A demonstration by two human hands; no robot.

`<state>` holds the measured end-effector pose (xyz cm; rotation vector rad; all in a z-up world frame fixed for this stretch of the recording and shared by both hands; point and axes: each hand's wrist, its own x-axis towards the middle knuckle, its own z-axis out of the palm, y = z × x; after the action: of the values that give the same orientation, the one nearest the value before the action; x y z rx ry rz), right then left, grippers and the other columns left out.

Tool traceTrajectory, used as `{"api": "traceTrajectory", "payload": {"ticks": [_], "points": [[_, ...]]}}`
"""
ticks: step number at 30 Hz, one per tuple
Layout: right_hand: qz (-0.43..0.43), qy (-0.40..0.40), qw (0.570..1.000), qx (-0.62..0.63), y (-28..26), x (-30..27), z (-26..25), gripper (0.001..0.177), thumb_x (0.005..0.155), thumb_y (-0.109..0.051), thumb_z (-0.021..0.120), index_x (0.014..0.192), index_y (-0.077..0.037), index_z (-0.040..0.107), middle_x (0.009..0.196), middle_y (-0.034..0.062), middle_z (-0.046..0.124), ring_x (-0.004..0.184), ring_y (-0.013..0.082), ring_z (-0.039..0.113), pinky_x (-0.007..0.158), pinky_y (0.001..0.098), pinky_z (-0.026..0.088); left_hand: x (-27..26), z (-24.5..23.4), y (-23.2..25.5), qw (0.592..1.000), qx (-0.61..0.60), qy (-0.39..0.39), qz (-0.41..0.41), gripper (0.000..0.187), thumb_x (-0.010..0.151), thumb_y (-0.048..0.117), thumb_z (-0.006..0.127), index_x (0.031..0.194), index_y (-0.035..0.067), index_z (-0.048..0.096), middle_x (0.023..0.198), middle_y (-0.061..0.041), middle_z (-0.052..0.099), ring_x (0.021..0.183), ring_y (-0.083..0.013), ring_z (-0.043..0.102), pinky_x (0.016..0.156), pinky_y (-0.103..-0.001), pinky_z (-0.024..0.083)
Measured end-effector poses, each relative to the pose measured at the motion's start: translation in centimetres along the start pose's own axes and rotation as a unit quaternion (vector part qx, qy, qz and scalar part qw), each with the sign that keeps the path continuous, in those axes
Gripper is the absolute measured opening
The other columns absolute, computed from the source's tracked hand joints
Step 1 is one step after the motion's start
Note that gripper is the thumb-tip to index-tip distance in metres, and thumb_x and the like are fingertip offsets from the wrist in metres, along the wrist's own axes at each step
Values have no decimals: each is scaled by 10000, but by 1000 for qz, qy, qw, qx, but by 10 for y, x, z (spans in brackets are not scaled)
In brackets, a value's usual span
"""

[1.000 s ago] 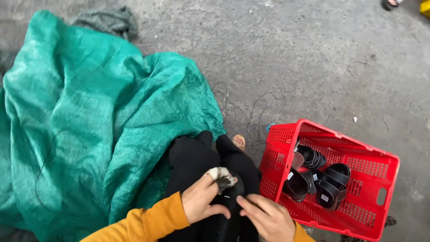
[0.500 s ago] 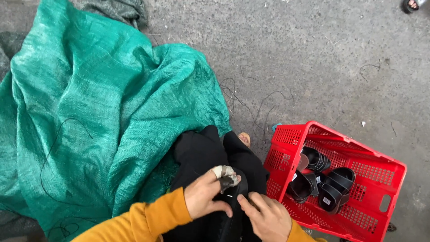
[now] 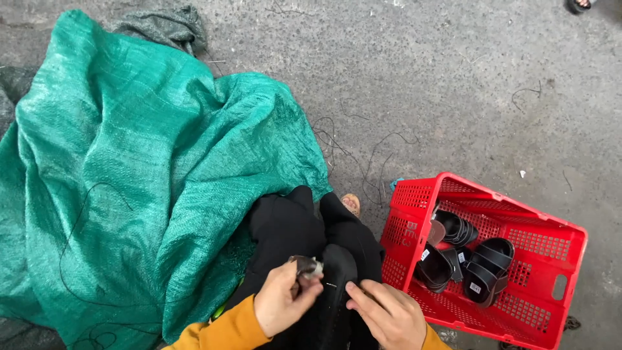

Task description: Hand-sewing the sole of a black sandal using a needle and thread while sitting on the ground.

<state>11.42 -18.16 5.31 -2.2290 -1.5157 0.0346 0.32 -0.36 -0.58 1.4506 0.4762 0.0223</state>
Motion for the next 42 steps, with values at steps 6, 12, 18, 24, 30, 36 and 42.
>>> {"api": "traceTrajectory", "payload": {"ticks": [6,12,18,24,30,36,42], "points": [[-131,-235,955,-124,44,-33,-23,186,749,-156,546,564,-162,536,1450,-60,411,1084,213,491,345,231,444,4,5,16,994,-2,-15,105,341,640,47,805,943,68,652,910,-15,600,623,-94,505,553,-197,465],[83,-320,935,-129,67,-79,-50,670,730,-185,579,1329,-445,431,1205,-23,447,287,15,397,193,157,354,4,18,18,991,74,-24,110,548,666,157,832,1173,98,632,797,-26,546,629,-153,528,554,-256,464],[254,-338,794,438,33,-72,-3,265,867,-125,669,1132,-129,672,844,5,682,621,68,567,543,225,449,0,25,4,996,70,-18,46,605,602,259,882,1162,172,674,919,-3,549,582,-115,491,531,-225,487],[385,-84,864,313,-5,-47,15,87,673,-49,782,750,-69,748,564,-29,630,445,69,464,405,220,365,-6,19,9,993,79,1,84,575,637,210,866,1173,158,664,951,-5,570,596,-130,494,546,-223,475],[325,-150,873,330,-4,-36,5,133,730,-47,675,836,-61,755,723,-9,698,489,66,543,431,206,419,-9,15,-1,993,76,1,94,581,656,160,862,1196,115,652,911,3,557,602,-89,470,540,-191,457],[202,5,977,62,-13,-6,-10,312,699,-34,640,1006,-89,660,729,3,618,509,146,555,472,268,461,-10,16,-5,995,77,-6,59,612,645,134,876,1215,138,655,870,0,559,619,-89,477,548,-196,457],[154,52,984,76,-7,-4,11,321,722,1,656,1040,2,609,807,51,651,587,170,608,529,275,498,-12,15,-2,994,96,4,53,596,639,103,875,1197,109,667,833,12,567,590,-80,447,520,-188,435]]}}
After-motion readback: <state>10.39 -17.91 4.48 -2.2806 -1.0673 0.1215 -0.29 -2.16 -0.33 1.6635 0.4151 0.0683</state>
